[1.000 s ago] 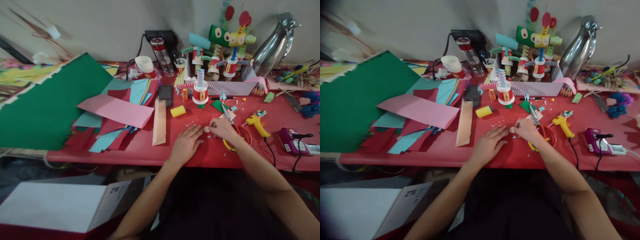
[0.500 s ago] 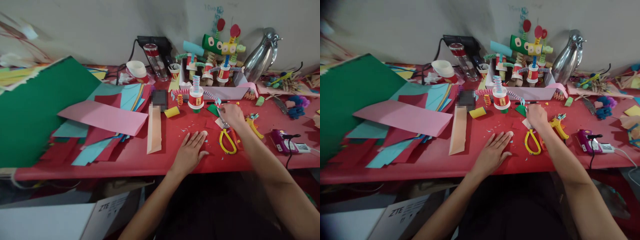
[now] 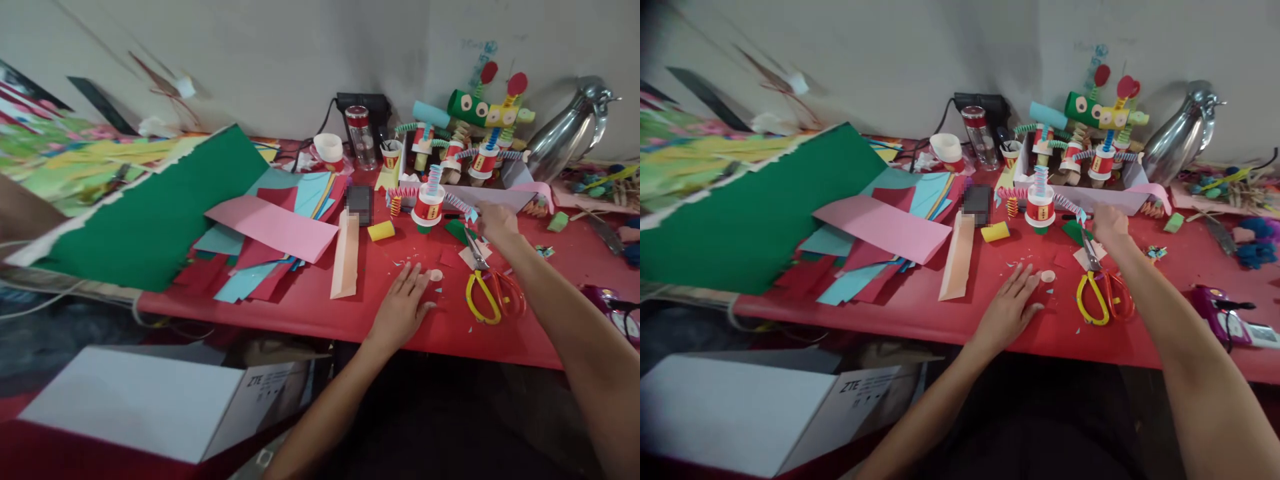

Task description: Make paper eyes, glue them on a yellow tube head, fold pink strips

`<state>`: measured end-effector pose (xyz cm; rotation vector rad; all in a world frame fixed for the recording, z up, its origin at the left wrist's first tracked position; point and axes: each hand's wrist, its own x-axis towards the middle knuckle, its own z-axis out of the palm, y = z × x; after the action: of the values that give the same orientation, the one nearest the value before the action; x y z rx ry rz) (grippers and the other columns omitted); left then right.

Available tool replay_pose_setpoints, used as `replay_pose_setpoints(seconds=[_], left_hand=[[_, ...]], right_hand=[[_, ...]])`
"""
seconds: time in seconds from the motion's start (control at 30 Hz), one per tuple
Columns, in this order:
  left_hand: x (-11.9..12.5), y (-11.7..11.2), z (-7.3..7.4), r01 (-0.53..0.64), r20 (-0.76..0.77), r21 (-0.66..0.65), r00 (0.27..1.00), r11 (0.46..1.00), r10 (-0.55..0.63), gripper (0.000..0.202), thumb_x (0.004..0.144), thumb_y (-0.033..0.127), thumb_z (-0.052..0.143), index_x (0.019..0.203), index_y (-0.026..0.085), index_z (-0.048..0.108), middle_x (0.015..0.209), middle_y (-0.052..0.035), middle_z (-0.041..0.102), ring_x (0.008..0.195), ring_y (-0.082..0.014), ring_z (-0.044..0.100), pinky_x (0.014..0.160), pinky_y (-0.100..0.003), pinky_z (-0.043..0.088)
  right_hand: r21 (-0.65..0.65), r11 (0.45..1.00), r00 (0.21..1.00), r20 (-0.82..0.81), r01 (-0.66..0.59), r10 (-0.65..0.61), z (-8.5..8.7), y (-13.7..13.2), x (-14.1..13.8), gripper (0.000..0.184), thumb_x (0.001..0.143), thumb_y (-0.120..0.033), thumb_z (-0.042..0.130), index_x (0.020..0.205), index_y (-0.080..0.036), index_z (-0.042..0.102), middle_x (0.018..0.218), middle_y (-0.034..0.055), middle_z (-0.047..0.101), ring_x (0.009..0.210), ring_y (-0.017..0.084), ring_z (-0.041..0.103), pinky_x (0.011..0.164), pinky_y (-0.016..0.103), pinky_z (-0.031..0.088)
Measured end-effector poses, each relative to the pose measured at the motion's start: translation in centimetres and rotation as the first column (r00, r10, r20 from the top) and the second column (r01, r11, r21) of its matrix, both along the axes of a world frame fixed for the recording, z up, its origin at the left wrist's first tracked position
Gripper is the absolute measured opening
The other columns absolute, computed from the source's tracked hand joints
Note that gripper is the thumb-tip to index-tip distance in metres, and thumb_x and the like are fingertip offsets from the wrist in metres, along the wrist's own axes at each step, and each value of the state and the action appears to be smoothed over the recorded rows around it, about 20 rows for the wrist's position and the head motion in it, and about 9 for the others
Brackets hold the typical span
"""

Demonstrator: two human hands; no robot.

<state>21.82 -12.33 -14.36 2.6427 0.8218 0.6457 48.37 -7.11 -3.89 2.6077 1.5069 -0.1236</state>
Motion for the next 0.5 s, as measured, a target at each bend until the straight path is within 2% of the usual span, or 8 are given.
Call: replay_pose_setpoints(seconds=[0.07, 0.13, 0.17, 0.23, 0.3, 0.37, 0.43, 0.5], left_hand=[[-0.6, 0.3, 0.3, -0.055, 0.117, -0.042, 0.991, 0.998, 0.059, 0.046, 0.096, 0.034, 0.051, 0.139, 0.018, 0.052, 0.144, -0.0149, 0.057, 0.139, -0.0271, 0.048, 0.108, -0.047, 0.049], [-1.4, 1.7, 1.5, -0.163, 0.228, -0.076, 0.957, 0.984, 0.177, 0.036, 0.096, 0.029, 0.05, 0.13, 0.022, 0.061, 0.13, -0.0114, 0.067, 0.122, -0.0234, 0.063, 0.102, -0.044, 0.053], [-1.8, 2.9, 2.4, -0.227, 0.246, -0.075, 0.939, 0.971, 0.239, 0.03, 0.096, 0.027, 0.05, 0.121, 0.022, 0.066, 0.12, -0.0099, 0.072, 0.113, -0.023, 0.067, 0.098, -0.043, 0.055], [-2.2, 6.6, 4.5, -0.394, 0.205, -0.07, 0.893, 0.916, 0.4, 0.026, 0.094, 0.023, 0.048, 0.103, 0.019, 0.073, 0.104, -0.0094, 0.076, 0.099, -0.0237, 0.07, 0.089, -0.04, 0.056], [-2.0, 11.3, 6.4, -0.5, 0.057, -0.048, 0.863, 0.865, 0.502, 0.025, 0.091, 0.021, 0.051, 0.093, 0.017, 0.075, 0.099, -0.0112, 0.076, 0.092, -0.026, 0.07, 0.084, -0.039, 0.055], [-1.1, 16.0, 7.6, -0.54, -0.106, -0.045, 0.839, 0.84, 0.534, 0.027, 0.087, 0.015, 0.051, 0.094, 0.015, 0.076, 0.099, -0.0133, 0.077, 0.094, -0.0278, 0.07, 0.085, -0.037, 0.053], [0.2, 19.8, 7.7, -0.503, -0.221, -0.11, 0.853, 0.858, 0.472, 0.032, 0.083, 0.009, 0.051, 0.102, 0.015, 0.076, 0.103, -0.013, 0.077, 0.099, -0.0269, 0.069, 0.086, -0.033, 0.051], [1.5, 22.4, 7.1, -0.422, -0.259, -0.146, 0.889, 0.895, 0.377, 0.033, 0.082, 0.01, 0.052, 0.104, 0.014, 0.076, 0.103, -0.0121, 0.077, 0.099, -0.0255, 0.069, 0.085, -0.03, 0.05]], right_hand=[[0.066, 0.997, 0.999, 0.028, 0.038, -0.04, 0.8, -2.0, -0.4, 0.04, 0.093, -0.018, 0.047, 0.132, -0.013, 0.059, 0.114, 0.0241, 0.071, 0.104, 0.036, 0.069, 0.076, 0.041, 0.052], [0.124, 0.992, 0.999, 0.034, 0.027, -0.032, 0.9, -5.0, -1.5, 0.032, 0.095, -0.026, 0.046, 0.117, -0.015, 0.067, 0.102, 0.0197, 0.074, 0.093, 0.033, 0.072, 0.068, 0.036, 0.051], [0.131, 0.991, 1.0, 0.027, 0.012, -0.016, 0.5, -6.7, -2.3, 0.03, 0.096, -0.03, 0.046, 0.11, -0.018, 0.07, 0.097, 0.0159, 0.075, 0.086, 0.031, 0.072, 0.065, 0.034, 0.049], [0.226, 0.967, 0.992, -0.004, -0.12, 0.124, -1.3, -10.4, -4.4, 0.025, 0.095, -0.03, 0.049, 0.1, -0.021, 0.072, 0.088, 0.0093, 0.077, 0.073, 0.025, 0.071, 0.058, 0.03, 0.046], [0.366, 0.892, 0.959, 0.005, -0.266, 0.284, -3.8, -13.9, -6.5, 0.023, 0.095, -0.024, 0.049, 0.094, -0.021, 0.072, 0.089, 0.0073, 0.077, 0.068, 0.02, 0.07, 0.055, 0.027, 0.044], [0.5, 0.775, 0.911, 0.072, -0.386, 0.407, -6.2, -16.4, -8.2, 0.028, 0.096, -0.021, 0.046, 0.089, -0.02, 0.072, 0.085, 0.0065, 0.077, 0.065, 0.017, 0.069, 0.055, 0.025, 0.045], [0.593, 0.671, 0.878, 0.146, -0.446, 0.455, -7.9, -17.8, -9.3, 0.028, 0.098, -0.02, 0.046, 0.086, -0.018, 0.072, 0.076, 0.006, 0.075, 0.063, 0.016, 0.068, 0.059, 0.025, 0.048], [0.656, 0.601, 0.869, 0.187, -0.457, 0.457, -8.6, -18.2, -9.7, 0.027, 0.098, -0.019, 0.049, 0.086, -0.016, 0.072, 0.074, 0.0065, 0.074, 0.061, 0.015, 0.067, 0.061, 0.024, 0.049]])
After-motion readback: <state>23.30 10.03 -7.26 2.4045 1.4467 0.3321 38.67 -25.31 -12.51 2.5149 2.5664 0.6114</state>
